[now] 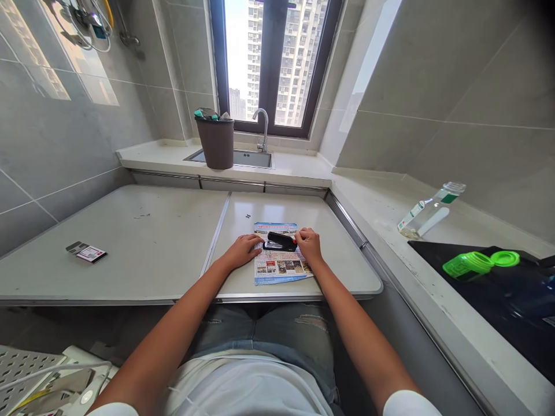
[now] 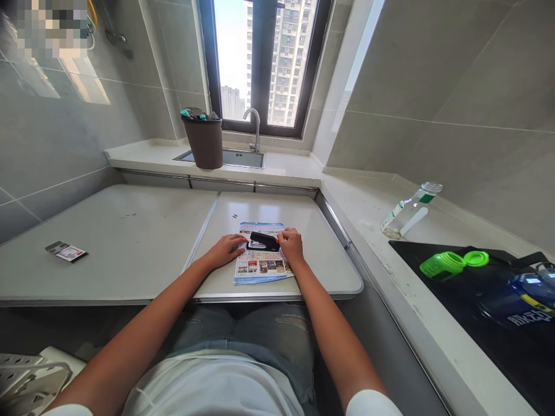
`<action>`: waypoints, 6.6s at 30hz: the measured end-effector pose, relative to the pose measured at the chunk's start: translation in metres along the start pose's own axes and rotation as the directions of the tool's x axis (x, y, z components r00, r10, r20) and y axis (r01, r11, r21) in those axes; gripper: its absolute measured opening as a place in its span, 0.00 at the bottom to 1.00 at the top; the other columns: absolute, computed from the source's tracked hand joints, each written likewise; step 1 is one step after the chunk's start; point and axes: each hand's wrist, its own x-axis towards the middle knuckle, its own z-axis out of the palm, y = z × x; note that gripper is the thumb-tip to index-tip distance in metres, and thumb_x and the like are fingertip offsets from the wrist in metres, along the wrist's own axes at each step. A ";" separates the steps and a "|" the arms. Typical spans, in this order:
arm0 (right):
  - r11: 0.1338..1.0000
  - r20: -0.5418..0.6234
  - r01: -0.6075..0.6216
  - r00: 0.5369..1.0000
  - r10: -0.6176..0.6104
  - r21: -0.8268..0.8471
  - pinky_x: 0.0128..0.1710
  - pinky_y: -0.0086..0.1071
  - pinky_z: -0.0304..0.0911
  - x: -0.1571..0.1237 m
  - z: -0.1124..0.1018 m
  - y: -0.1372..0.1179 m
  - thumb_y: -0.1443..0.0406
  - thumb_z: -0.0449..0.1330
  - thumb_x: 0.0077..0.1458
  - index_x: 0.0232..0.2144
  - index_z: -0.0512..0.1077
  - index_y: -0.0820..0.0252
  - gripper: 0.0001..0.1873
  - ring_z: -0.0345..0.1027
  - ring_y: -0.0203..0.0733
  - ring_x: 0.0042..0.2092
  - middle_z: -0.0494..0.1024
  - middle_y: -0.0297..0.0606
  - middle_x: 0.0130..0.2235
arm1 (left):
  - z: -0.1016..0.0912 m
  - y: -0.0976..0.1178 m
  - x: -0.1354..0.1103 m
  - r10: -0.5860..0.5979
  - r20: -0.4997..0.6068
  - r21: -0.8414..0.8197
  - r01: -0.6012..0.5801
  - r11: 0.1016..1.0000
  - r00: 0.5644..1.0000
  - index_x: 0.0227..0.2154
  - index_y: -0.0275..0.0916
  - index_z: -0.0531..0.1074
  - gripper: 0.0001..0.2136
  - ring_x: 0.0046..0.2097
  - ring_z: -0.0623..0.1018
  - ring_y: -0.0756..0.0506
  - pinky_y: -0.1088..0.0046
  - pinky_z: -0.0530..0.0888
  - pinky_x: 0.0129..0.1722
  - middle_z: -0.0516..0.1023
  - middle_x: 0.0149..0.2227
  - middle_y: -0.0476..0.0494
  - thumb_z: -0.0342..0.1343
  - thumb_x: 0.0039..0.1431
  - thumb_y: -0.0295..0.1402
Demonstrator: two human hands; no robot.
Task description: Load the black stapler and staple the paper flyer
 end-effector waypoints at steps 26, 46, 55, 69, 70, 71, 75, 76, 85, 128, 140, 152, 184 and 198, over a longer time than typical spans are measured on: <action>0.992 0.239 0.098 0.964 -0.114 0.080 0.50 0.41 0.67 -0.002 0.000 -0.002 0.54 0.60 0.68 0.43 0.78 0.54 0.12 0.70 0.48 0.46 0.80 0.41 0.43 | -0.002 -0.006 0.002 -0.109 -0.176 -0.123 0.088 0.989 0.978 0.43 0.41 0.76 0.09 0.48 0.78 0.38 0.56 0.75 0.52 0.80 0.45 0.39 0.57 0.64 0.37; 0.887 0.354 0.451 0.817 -0.456 0.102 0.61 0.51 0.68 -0.014 0.001 -0.027 0.62 0.61 0.68 0.58 0.73 0.51 0.17 0.71 0.55 0.59 0.79 0.45 0.58 | -0.004 -0.006 0.005 -0.397 -0.060 -0.884 0.136 0.448 0.916 0.47 0.38 0.71 0.26 0.44 0.85 0.43 0.53 0.78 0.57 0.83 0.47 0.38 0.72 0.54 0.49; 0.803 0.480 0.574 0.757 -0.444 -0.163 0.62 0.56 0.63 -0.016 0.004 -0.032 0.73 0.60 0.62 0.70 0.65 0.43 0.37 0.63 0.58 0.59 0.67 0.41 0.69 | -0.003 -0.005 0.004 -0.422 0.073 -0.941 0.202 0.272 0.904 0.45 0.36 0.73 0.24 0.47 0.85 0.42 0.55 0.78 0.59 0.84 0.47 0.37 0.73 0.54 0.45; 0.697 0.398 0.635 0.765 -0.506 -0.333 0.57 0.49 0.61 -0.018 0.006 -0.030 0.77 0.55 0.66 0.66 0.70 0.39 0.34 0.67 0.53 0.60 0.68 0.42 0.69 | -0.013 -0.001 0.001 -0.381 0.243 -0.964 0.266 0.010 0.892 0.43 0.31 0.77 0.08 0.50 0.84 0.43 0.62 0.76 0.63 0.82 0.53 0.29 0.66 0.64 0.29; 0.693 0.386 0.632 0.769 -0.509 -0.346 0.57 0.49 0.61 -0.018 0.005 -0.031 0.77 0.55 0.65 0.66 0.70 0.40 0.34 0.67 0.54 0.60 0.69 0.43 0.68 | -0.013 -0.001 0.001 -0.391 0.252 -0.962 0.273 -0.003 0.885 0.44 0.31 0.77 0.08 0.50 0.84 0.44 0.63 0.77 0.62 0.82 0.53 0.28 0.65 0.65 0.28; 0.698 0.368 0.622 0.779 -0.507 -0.354 0.57 0.49 0.61 -0.018 0.005 -0.032 0.78 0.55 0.64 0.65 0.70 0.41 0.34 0.67 0.54 0.60 0.70 0.43 0.68 | -0.013 -0.002 0.001 -0.406 0.259 -0.961 0.278 -0.013 0.876 0.45 0.30 0.77 0.08 0.48 0.84 0.45 0.65 0.78 0.60 0.82 0.53 0.28 0.64 0.65 0.26; 0.839 0.239 0.475 0.875 -0.420 -0.264 0.59 0.48 0.63 -0.017 0.004 -0.033 0.75 0.59 0.61 0.64 0.71 0.51 0.31 0.66 0.56 0.61 0.71 0.47 0.65 | -0.012 -0.004 0.002 -0.478 0.258 -0.958 0.285 -0.017 0.840 0.46 0.30 0.78 0.08 0.43 0.84 0.47 0.69 0.82 0.53 0.83 0.49 0.30 0.61 0.65 0.22; 0.887 0.209 0.416 0.903 -0.376 -0.201 0.59 0.47 0.65 -0.016 0.004 -0.031 0.73 0.60 0.61 0.63 0.72 0.53 0.29 0.67 0.55 0.60 0.73 0.48 0.63 | -0.012 -0.005 0.002 -0.485 0.257 -0.958 0.286 -0.016 0.836 0.46 0.30 0.78 0.08 0.43 0.84 0.47 0.69 0.82 0.51 0.83 0.48 0.30 0.60 0.66 0.21; 0.999 0.333 0.017 0.943 -0.025 0.027 0.45 0.38 0.68 -0.010 0.009 -0.015 0.61 0.65 0.59 0.46 0.77 0.58 0.13 0.75 0.48 0.41 0.82 0.40 0.41 | -0.013 -0.005 0.001 -0.400 0.279 -0.957 0.289 -0.035 0.873 0.44 0.28 0.80 0.07 0.34 0.79 0.51 0.76 0.82 0.38 0.78 0.36 0.40 0.58 0.66 0.21; 0.970 0.144 0.244 0.959 -0.244 0.018 0.53 0.46 0.68 0.016 0.002 -0.082 0.61 0.60 0.68 0.47 0.82 0.52 0.11 0.72 0.51 0.48 0.83 0.41 0.45 | -0.027 0.021 -0.007 -0.081 0.114 -0.982 0.125 0.142 0.990 0.59 0.38 0.74 0.29 0.49 0.82 0.39 0.60 0.72 0.56 0.82 0.49 0.33 0.71 0.58 0.47; 0.820 0.056 -0.455 0.863 0.502 -0.348 0.44 0.32 0.69 0.087 -0.007 0.074 0.65 0.66 0.56 0.37 0.86 0.63 0.09 0.80 0.49 0.44 0.87 0.49 0.40 | -0.029 0.012 0.000 -0.318 -0.008 -0.995 0.025 0.101 0.948 0.41 0.37 0.78 0.14 0.33 0.69 0.51 0.75 0.68 0.36 0.71 0.32 0.48 0.70 0.58 0.40; 0.766 0.040 -0.461 0.845 0.533 -0.447 0.47 0.32 0.68 0.091 -0.006 0.090 0.66 0.55 0.63 0.45 0.85 0.67 0.19 0.80 0.49 0.48 0.85 0.55 0.45 | -0.018 -0.003 0.002 -0.518 -0.134 -0.864 0.156 0.479 0.845 0.33 0.39 0.76 0.12 0.35 0.70 0.48 0.72 0.68 0.37 0.72 0.32 0.46 0.63 0.60 0.44; 0.936 0.207 -0.164 0.950 0.235 -0.311 0.46 0.35 0.65 0.018 -0.018 0.028 0.62 0.53 0.68 0.52 0.77 0.59 0.18 0.73 0.45 0.41 0.81 0.41 0.39 | -0.017 -0.030 0.030 -0.435 -0.275 -0.242 0.376 0.894 0.857 0.36 0.41 0.76 0.05 0.42 0.76 0.37 0.62 0.69 0.48 0.77 0.33 0.38 0.57 0.62 0.25; 0.972 0.420 0.214 0.877 -0.235 0.097 0.58 0.47 0.68 -0.008 0.000 -0.007 0.57 0.67 0.60 0.63 0.69 0.52 0.30 0.72 0.53 0.56 0.78 0.44 0.56 | 0.011 0.003 0.017 -0.161 -0.279 -0.096 0.139 0.986 0.947 0.56 0.41 0.71 0.13 0.48 0.80 0.39 0.61 0.74 0.50 0.82 0.49 0.39 0.49 0.73 0.34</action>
